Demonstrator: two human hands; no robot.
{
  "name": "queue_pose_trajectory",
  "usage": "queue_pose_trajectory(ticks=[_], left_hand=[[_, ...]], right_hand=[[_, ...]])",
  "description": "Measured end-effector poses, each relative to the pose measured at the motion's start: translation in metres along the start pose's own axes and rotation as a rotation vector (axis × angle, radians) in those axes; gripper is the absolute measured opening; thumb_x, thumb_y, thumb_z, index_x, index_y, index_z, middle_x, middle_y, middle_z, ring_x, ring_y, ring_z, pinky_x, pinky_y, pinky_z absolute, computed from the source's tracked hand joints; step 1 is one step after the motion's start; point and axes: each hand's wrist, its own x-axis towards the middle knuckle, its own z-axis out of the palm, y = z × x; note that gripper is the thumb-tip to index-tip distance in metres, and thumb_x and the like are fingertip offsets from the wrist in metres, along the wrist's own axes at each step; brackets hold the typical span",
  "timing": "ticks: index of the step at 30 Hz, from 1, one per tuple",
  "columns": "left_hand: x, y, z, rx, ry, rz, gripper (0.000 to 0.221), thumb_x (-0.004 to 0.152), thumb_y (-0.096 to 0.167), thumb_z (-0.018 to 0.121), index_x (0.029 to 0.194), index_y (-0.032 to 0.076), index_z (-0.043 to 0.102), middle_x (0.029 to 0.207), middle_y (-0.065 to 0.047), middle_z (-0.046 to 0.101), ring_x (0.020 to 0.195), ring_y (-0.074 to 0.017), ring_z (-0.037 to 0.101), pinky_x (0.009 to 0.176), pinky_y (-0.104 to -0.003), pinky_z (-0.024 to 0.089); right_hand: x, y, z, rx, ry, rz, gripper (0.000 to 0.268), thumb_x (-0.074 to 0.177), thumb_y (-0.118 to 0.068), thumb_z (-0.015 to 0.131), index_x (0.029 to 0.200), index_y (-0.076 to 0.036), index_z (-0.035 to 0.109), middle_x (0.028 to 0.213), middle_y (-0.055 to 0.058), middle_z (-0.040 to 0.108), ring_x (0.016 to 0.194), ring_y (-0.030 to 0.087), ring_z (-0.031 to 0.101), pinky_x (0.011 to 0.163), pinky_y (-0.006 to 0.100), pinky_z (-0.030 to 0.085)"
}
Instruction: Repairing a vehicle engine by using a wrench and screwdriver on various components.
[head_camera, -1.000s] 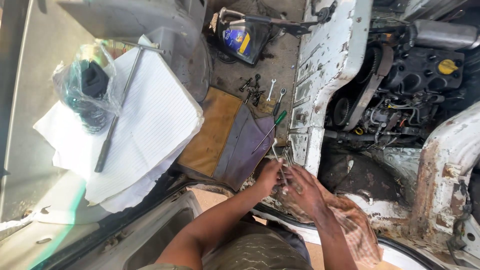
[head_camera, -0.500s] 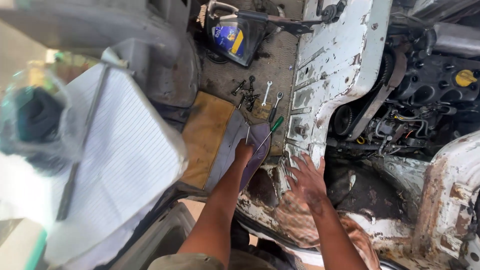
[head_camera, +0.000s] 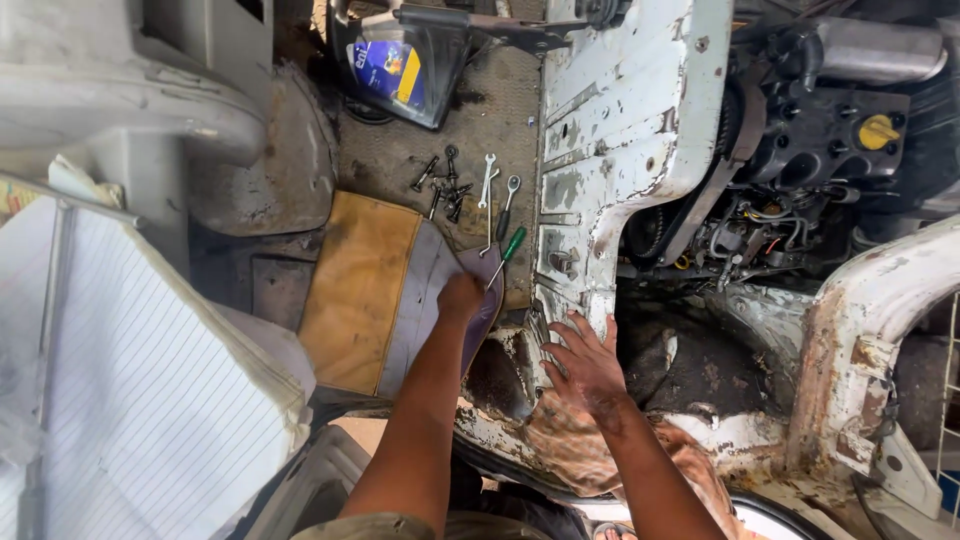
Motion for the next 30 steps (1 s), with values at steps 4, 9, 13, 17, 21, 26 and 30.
queue_pose_trajectory(ticks=[4,9,13,17,21,26,30], left_hand=[[-0.054,-0.005,0.027,0.038,-0.079,0.084,0.033,0.092,0.029,0.062,0.122,0.018,0.068,0.127,-0.014,0.069,0.12,-0.0358,0.065,0.097,-0.052,0.054],[-0.069,-0.017,0.056,-0.16,0.082,0.014,0.028,0.095,0.022,0.058,0.12,0.016,0.067,0.111,-0.019,0.071,0.102,-0.0446,0.067,0.086,-0.057,0.053],[-0.079,-0.039,0.052,-0.314,0.268,0.221,0.027,0.104,0.029,0.056,0.101,0.006,0.07,0.096,-0.023,0.072,0.091,-0.0483,0.066,0.078,-0.055,0.053],[-0.114,-0.045,0.015,-0.34,0.317,0.202,0.036,0.105,0.034,0.049,0.095,0.006,0.07,0.083,-0.02,0.072,0.074,-0.0403,0.068,0.068,-0.051,0.052],[-0.151,-0.055,-0.001,-0.384,0.24,0.134,0.048,0.109,0.041,0.042,0.091,0.005,0.068,0.072,-0.015,0.067,0.062,-0.031,0.064,0.061,-0.046,0.05],[-0.197,-0.058,-0.012,-0.589,0.417,0.35,0.046,0.106,0.039,0.052,0.085,0.0,0.067,0.067,-0.01,0.063,0.061,-0.0197,0.056,0.06,-0.037,0.047],[-0.218,-0.041,-0.034,-0.702,0.358,0.398,0.038,0.101,0.032,0.062,0.081,-0.001,0.069,0.064,-0.005,0.06,0.061,-0.0106,0.048,0.056,-0.032,0.042]], right_hand=[[0.001,0.0,-0.001,0.05,0.008,0.043,0.024,0.089,-0.034,0.069,0.109,-0.022,0.073,0.138,-0.001,0.057,0.148,0.025,0.032,0.119,0.072,0.004],[0.004,0.002,-0.003,0.026,-0.172,0.037,0.027,0.094,-0.035,0.067,0.115,-0.018,0.07,0.14,0.004,0.052,0.148,0.027,0.026,0.117,0.072,0.001],[0.001,0.004,-0.009,0.047,-0.132,0.027,0.027,0.092,-0.033,0.067,0.115,-0.018,0.07,0.139,0.004,0.054,0.147,0.026,0.028,0.118,0.071,0.002],[-0.005,0.005,-0.003,0.075,-0.036,-0.009,0.028,0.089,-0.031,0.07,0.114,-0.017,0.071,0.136,0.004,0.057,0.147,0.027,0.031,0.12,0.069,0.004],[-0.006,0.003,-0.007,0.069,-0.055,0.006,0.029,0.09,-0.032,0.069,0.114,-0.016,0.07,0.135,0.003,0.057,0.147,0.025,0.031,0.121,0.068,0.004],[-0.009,0.007,0.001,0.087,0.026,-0.012,0.04,0.09,-0.036,0.068,0.126,-0.017,0.066,0.138,0.004,0.056,0.147,0.026,0.033,0.121,0.067,0.004],[-0.019,0.012,0.007,0.235,0.253,-0.064,0.065,0.099,-0.045,0.063,0.15,-0.007,0.049,0.147,0.011,0.053,0.144,0.029,0.041,0.123,0.064,0.007]])
